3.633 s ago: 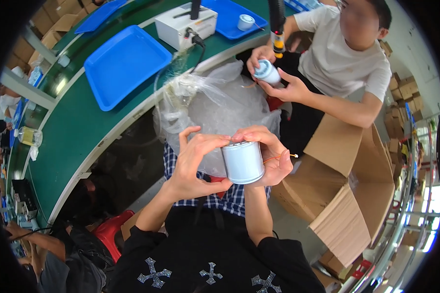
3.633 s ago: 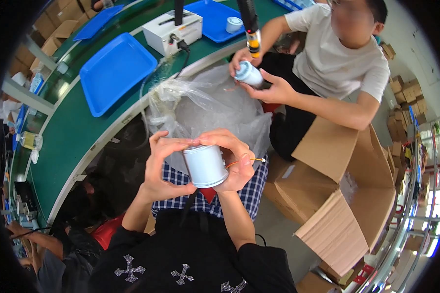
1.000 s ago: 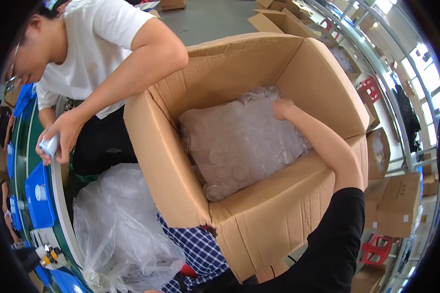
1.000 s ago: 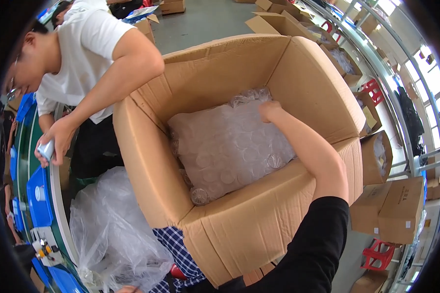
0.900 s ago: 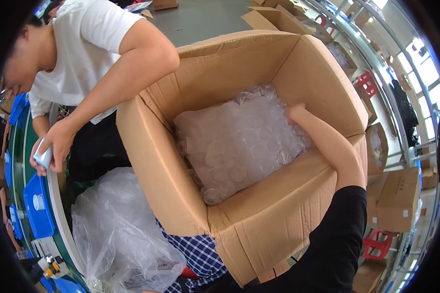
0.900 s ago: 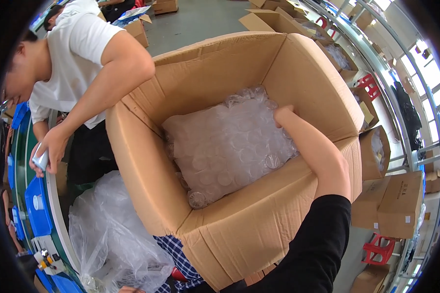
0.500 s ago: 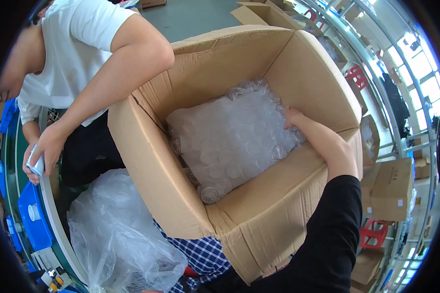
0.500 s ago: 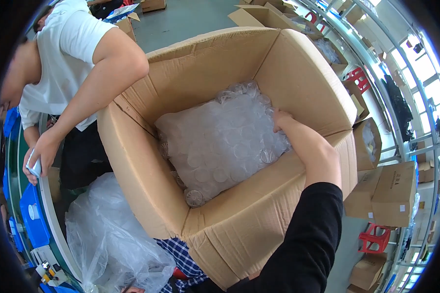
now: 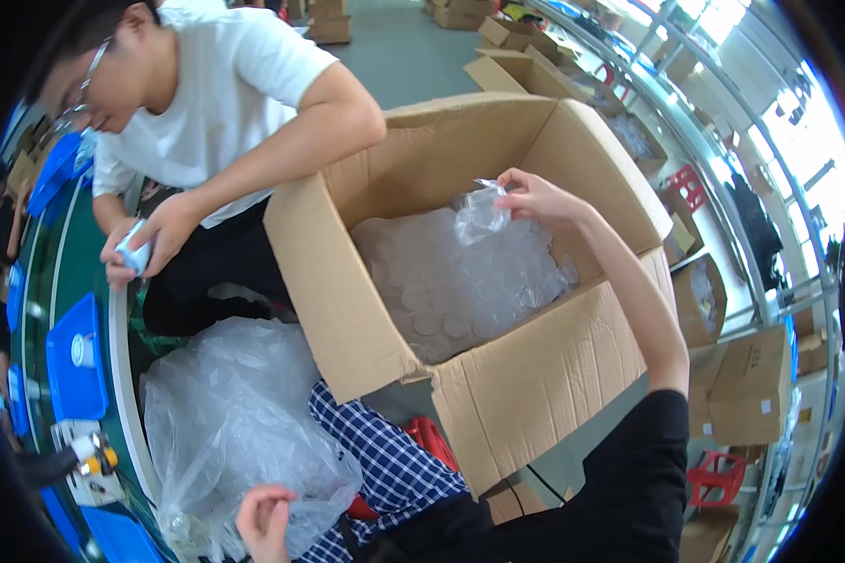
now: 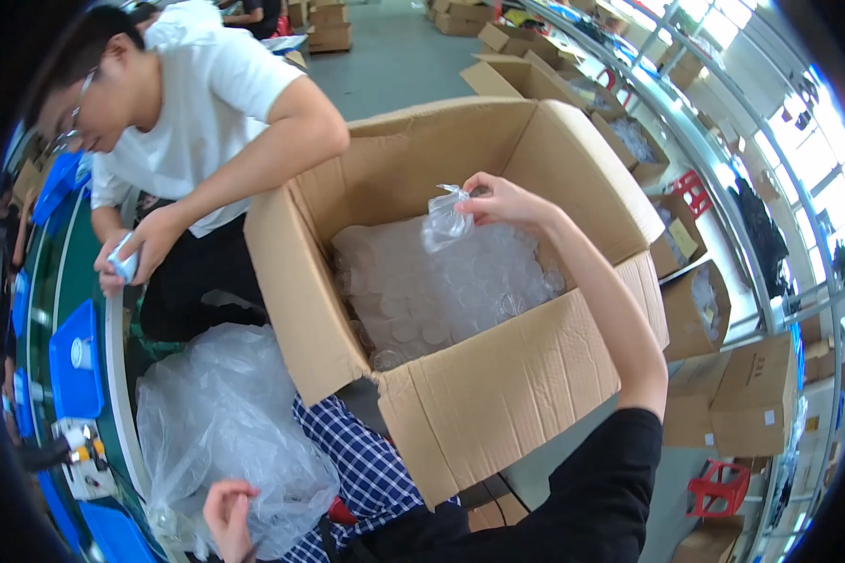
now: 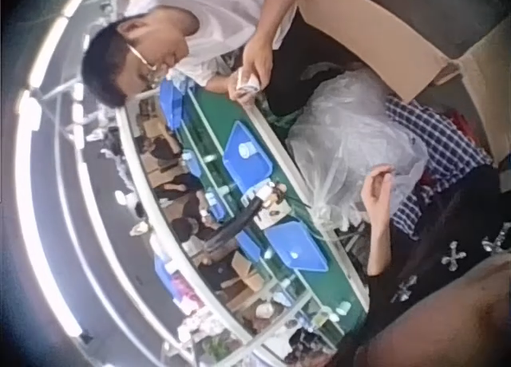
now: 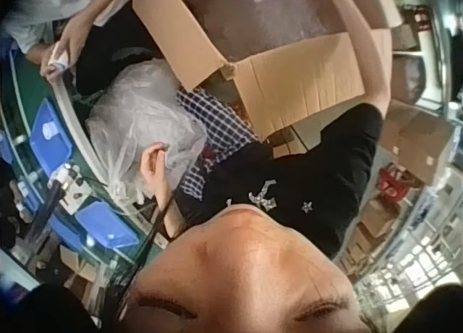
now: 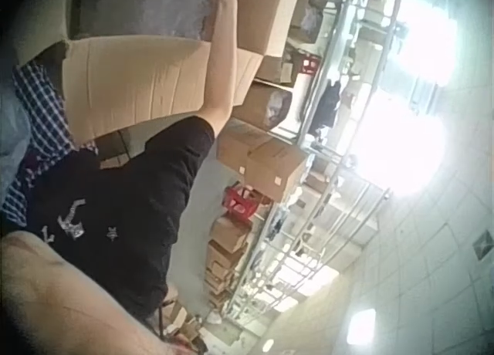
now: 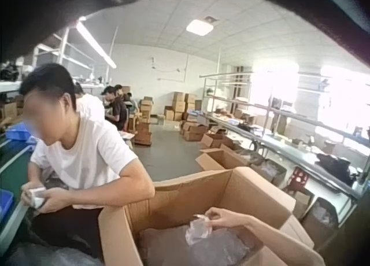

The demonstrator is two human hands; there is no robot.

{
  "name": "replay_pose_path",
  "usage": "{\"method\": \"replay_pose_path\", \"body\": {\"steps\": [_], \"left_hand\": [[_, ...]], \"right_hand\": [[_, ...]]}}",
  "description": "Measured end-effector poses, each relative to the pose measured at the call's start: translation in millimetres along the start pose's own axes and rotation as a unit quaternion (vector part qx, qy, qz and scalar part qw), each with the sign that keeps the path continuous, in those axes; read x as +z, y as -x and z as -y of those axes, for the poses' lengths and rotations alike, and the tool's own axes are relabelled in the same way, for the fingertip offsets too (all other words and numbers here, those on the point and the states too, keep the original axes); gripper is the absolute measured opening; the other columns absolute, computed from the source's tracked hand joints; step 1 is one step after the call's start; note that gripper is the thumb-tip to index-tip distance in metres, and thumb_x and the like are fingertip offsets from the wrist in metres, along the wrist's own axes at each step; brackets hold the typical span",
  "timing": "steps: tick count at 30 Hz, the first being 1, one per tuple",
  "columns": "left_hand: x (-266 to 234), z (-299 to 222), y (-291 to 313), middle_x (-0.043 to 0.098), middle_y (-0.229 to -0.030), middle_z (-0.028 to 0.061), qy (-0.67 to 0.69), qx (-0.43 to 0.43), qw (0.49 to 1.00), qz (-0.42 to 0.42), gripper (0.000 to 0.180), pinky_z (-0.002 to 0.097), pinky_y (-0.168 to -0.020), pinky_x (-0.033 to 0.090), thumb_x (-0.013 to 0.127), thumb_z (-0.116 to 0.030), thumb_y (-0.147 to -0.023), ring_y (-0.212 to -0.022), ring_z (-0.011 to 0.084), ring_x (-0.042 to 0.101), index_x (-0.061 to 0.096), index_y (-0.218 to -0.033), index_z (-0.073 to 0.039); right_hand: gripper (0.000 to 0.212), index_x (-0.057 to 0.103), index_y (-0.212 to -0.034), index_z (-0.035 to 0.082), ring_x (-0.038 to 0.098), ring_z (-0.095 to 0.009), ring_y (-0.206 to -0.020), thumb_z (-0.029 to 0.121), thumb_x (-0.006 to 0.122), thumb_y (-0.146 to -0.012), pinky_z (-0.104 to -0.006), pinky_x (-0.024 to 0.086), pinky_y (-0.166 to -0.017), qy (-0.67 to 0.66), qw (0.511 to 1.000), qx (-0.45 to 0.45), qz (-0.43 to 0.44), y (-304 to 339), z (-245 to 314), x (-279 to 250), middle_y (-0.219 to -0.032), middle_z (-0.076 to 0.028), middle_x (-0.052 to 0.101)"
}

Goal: The person packs electronic components by hand, placing them into plastic bags, then into cardboard boxes with bubble wrap.

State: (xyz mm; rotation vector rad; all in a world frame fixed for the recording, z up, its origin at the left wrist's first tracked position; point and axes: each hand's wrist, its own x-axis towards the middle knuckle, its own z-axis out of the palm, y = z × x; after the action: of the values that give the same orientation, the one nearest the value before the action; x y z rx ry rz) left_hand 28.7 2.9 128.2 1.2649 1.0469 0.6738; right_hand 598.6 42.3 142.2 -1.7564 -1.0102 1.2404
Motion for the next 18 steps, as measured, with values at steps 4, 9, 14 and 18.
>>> {"method": "replay_pose_path", "body": {"steps": [4, 9, 14, 18], "left_hand": [[47.0, -35.1, -11.8, 0.049, -0.121, 0.0198, 0.274, 0.016, 0.960, 0.059, 0.041, 0.0375, -0.090, 0.043, 0.053, -0.015, -0.085, -0.112, 0.0303, 0.051, 0.042, -0.120, 0.003], [66.4, -35.6, -25.6, 0.044, -0.127, 0.0114, 0.418, 0.050, 0.900, 0.114, 0.052, 0.0376, -0.091, 0.043, 0.048, -0.027, -0.093, -0.115, 0.0218, 0.047, 0.028, -0.135, -0.004], [16.9, 1.0, 11.8, 0.054, -0.115, 0.0047, 0.459, 0.084, 0.885, -0.012, 0.042, 0.0335, -0.093, 0.041, 0.054, -0.028, -0.090, -0.105, 0.0170, 0.054, 0.044, -0.124, -0.005], [-16.0, 54.3, 44.3, 0.053, -0.118, 0.0054, 0.572, 0.079, 0.815, -0.050, 0.044, 0.0370, -0.093, 0.041, 0.049, -0.036, -0.091, -0.109, 0.0178, 0.052, 0.044, -0.124, -0.007]], "right_hand": [[0.056, 0.043, -0.114, 0.004, 0.052, -0.012, -0.100, 0.024, 0.074, -0.072, -0.0277, 0.042, -0.086, -0.088, 0.968, -0.218, 0.091, 81.7, 64.6, 114.1, -0.103, -0.005, 0.055], [0.051, 0.056, -0.109, 0.003, 0.052, -0.020, -0.106, 0.011, 0.077, -0.064, -0.0322, 0.043, -0.089, 0.002, 0.919, -0.392, 0.033, 138.9, 61.6, 280.2, -0.111, -0.009, 0.054], [0.019, 0.063, -0.098, -0.003, 0.057, -0.023, -0.099, -0.006, 0.056, -0.081, -0.0292, 0.045, -0.084, -0.136, 0.877, -0.459, -0.041, 147.1, 47.5, 419.0, -0.102, -0.016, 0.063], [0.012, 0.059, -0.095, -0.003, 0.057, -0.013, -0.084, -0.005, 0.049, -0.087, -0.0220, 0.044, -0.073, -0.147, 0.887, -0.432, 0.074, 147.0, 44.6, 488.3, -0.092, -0.011, 0.062]]}}
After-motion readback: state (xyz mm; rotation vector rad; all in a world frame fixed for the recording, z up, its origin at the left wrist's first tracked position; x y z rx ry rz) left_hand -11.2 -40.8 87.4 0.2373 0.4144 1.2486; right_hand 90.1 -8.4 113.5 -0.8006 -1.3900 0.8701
